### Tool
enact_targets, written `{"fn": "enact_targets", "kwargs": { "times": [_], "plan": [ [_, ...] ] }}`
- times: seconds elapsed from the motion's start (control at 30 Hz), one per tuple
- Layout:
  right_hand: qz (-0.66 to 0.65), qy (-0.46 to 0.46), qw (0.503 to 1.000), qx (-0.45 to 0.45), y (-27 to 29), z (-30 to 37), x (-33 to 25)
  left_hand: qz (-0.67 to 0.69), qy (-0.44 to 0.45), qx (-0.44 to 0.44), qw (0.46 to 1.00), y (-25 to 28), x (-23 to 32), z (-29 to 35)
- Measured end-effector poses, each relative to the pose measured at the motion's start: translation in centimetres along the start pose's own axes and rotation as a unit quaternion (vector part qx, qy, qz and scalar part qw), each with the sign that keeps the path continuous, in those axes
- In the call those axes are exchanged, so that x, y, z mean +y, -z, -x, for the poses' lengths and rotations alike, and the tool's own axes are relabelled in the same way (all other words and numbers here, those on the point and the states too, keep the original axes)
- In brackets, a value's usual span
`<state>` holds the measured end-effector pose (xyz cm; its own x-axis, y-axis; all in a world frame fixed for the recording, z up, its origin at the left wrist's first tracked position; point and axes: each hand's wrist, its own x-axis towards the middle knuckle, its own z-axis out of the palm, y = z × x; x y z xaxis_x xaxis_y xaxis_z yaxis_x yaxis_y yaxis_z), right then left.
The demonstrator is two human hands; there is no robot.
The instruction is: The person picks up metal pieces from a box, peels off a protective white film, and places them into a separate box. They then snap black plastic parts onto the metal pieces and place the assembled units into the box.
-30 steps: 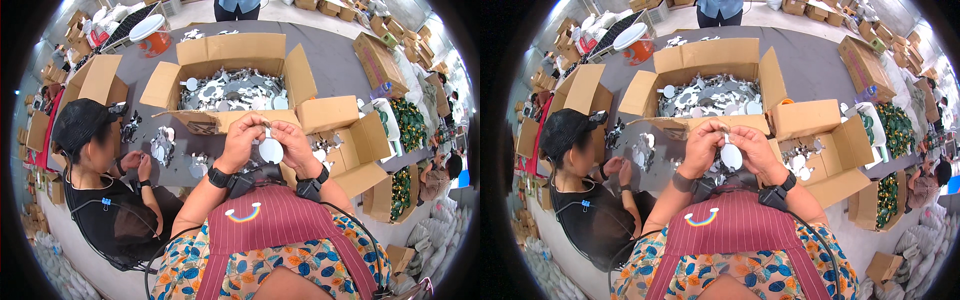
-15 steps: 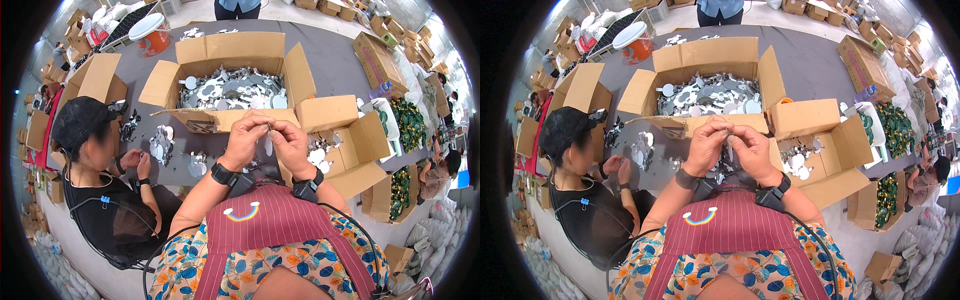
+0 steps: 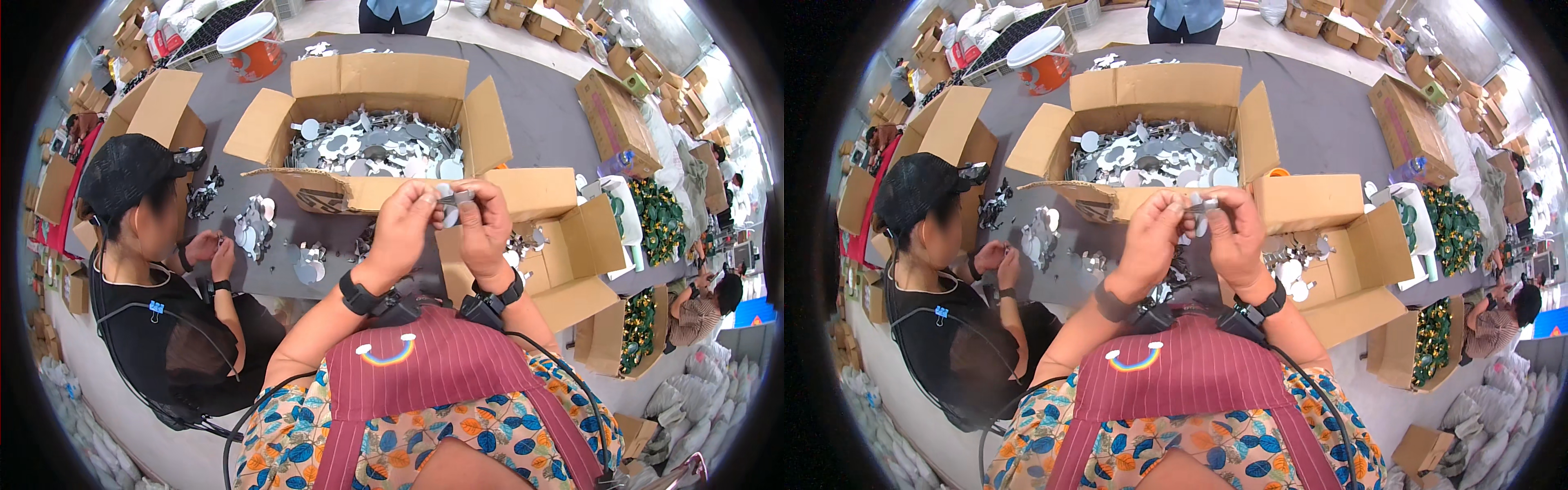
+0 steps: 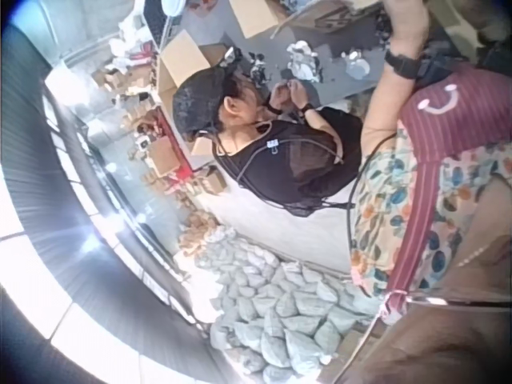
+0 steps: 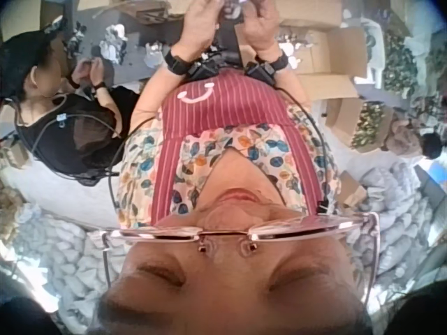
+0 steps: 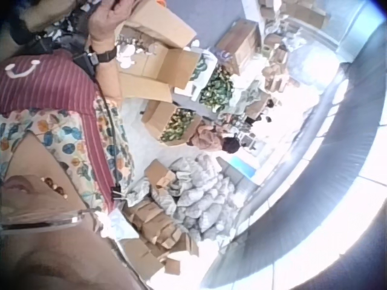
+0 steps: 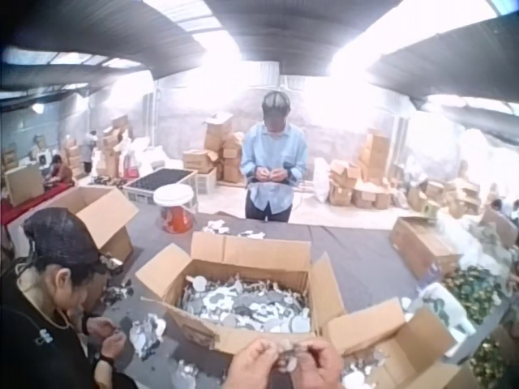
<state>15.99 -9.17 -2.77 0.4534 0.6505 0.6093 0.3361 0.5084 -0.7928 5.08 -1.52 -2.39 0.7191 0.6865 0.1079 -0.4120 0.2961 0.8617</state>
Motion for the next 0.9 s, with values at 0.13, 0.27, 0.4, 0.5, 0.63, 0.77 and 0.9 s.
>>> {"fn": "enact_targets", "kwargs": {
  "times": [0.13, 0.27, 0.4, 0.5, 0.63, 0.77, 0.9],
  "plan": [
    [-0.066, -0.014, 0.998, -0.016, 0.6, -0.3, 0.2, 0.185, 0.034, -0.029, 0.982, 0.5, 0.1, 0.1],
    [-0.021, 0.003, 0.999, -0.048, 0.8, -0.3, 0.2, 0.176, 0.025, -0.028, 0.984, 0.3, 0.7, -0.4],
    [0.055, 0.078, 0.993, -0.075, 1.1, -0.7, 0.7, 0.094, 0.037, -0.019, 0.995, 0.3, 0.5, -0.8],
    [0.076, 0.087, 0.99, -0.084, 1.3, -0.6, 0.7, 0.089, 0.063, -0.042, 0.993, 0.9, 0.1, -0.7],
    [0.117, 0.123, 0.982, -0.085, 1.2, -1.0, 0.5, -0.001, 0.133, -0.044, 0.99, 1.0, 1.3, -0.7],
    [0.148, 0.153, 0.969, -0.126, 1.4, -1.2, -0.1, -0.13, 0.202, -0.13, 0.962, 1.8, 2.4, -0.9],
    [0.144, 0.106, 0.974, -0.142, 2.0, -0.2, -0.1, -0.183, 0.261, -0.169, 0.932, 1.4, 2.3, -0.7]
  ]
}}
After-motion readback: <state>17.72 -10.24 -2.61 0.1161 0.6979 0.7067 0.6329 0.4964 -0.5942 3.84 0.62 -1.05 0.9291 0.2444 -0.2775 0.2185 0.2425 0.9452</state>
